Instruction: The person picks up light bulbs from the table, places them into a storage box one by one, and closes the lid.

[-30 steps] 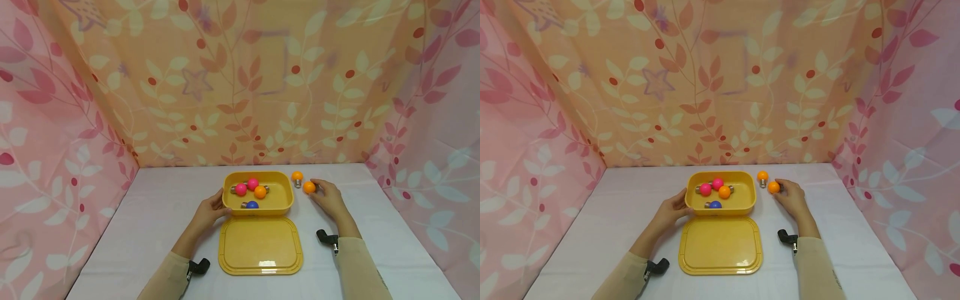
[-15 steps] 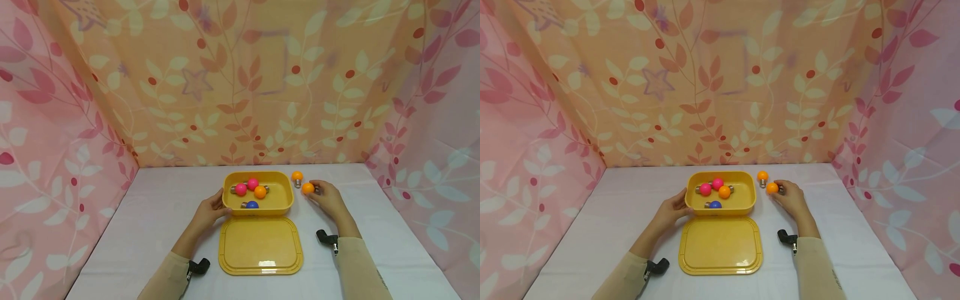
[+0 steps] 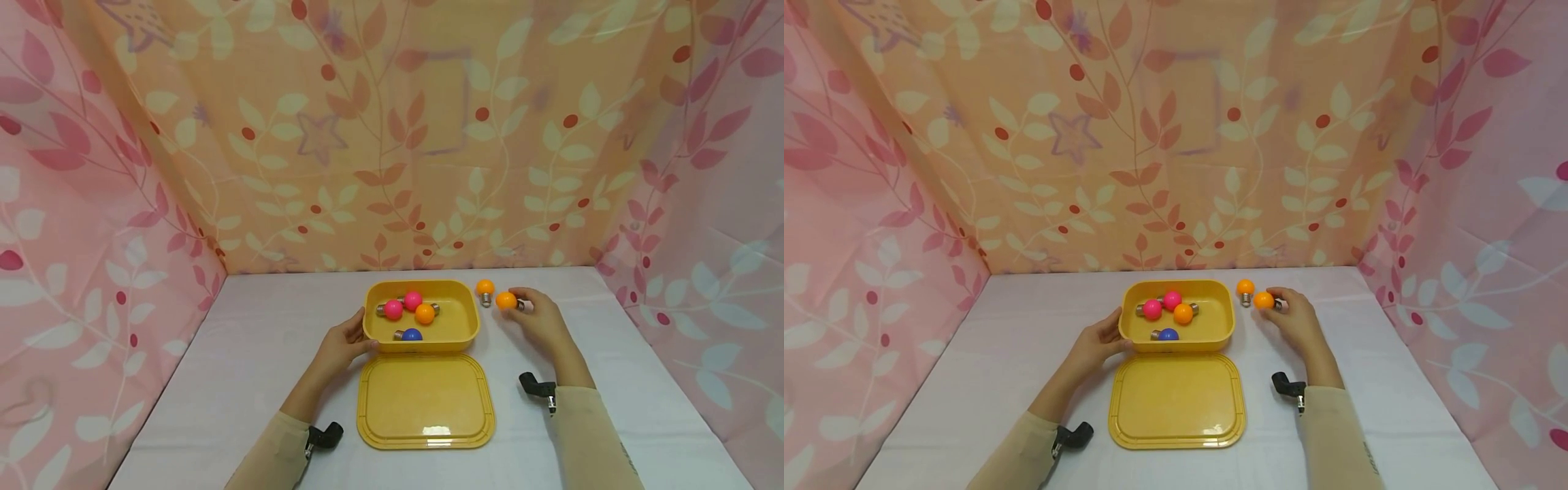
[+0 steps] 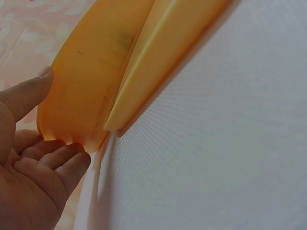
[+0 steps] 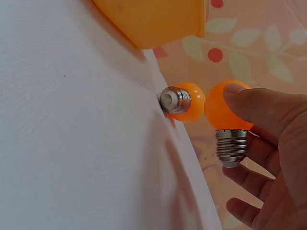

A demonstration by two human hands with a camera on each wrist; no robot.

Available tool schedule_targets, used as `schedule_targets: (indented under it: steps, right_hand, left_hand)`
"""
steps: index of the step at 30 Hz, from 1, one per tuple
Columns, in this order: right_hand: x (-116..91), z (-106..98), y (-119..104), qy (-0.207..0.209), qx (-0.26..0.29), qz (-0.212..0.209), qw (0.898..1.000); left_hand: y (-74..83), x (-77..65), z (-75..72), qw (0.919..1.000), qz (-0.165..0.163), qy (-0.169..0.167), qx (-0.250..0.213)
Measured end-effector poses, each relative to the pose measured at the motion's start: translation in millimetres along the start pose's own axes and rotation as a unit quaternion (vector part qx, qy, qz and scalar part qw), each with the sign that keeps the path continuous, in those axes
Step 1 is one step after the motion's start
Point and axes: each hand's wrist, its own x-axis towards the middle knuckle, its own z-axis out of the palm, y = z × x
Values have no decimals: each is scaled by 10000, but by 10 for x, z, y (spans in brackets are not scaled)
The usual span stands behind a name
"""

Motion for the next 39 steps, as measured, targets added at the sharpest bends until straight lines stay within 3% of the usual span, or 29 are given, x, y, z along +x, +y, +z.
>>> schedule_targets:
  steps: [9, 23, 39]
  right_hand:
    - [8, -73, -114, 117, -12, -397, 9991]
    - [-84, -174, -404, 233, -47, -726, 9971]
    - [-193, -213, -744, 301, -240, -1480, 9882]
  left_hand:
    - [12, -2, 3, 9999, -131, 18, 39]
    - [12, 0, 5, 9999, -95, 45, 42]
    - [-1, -8, 2, 10000, 20, -40, -15]
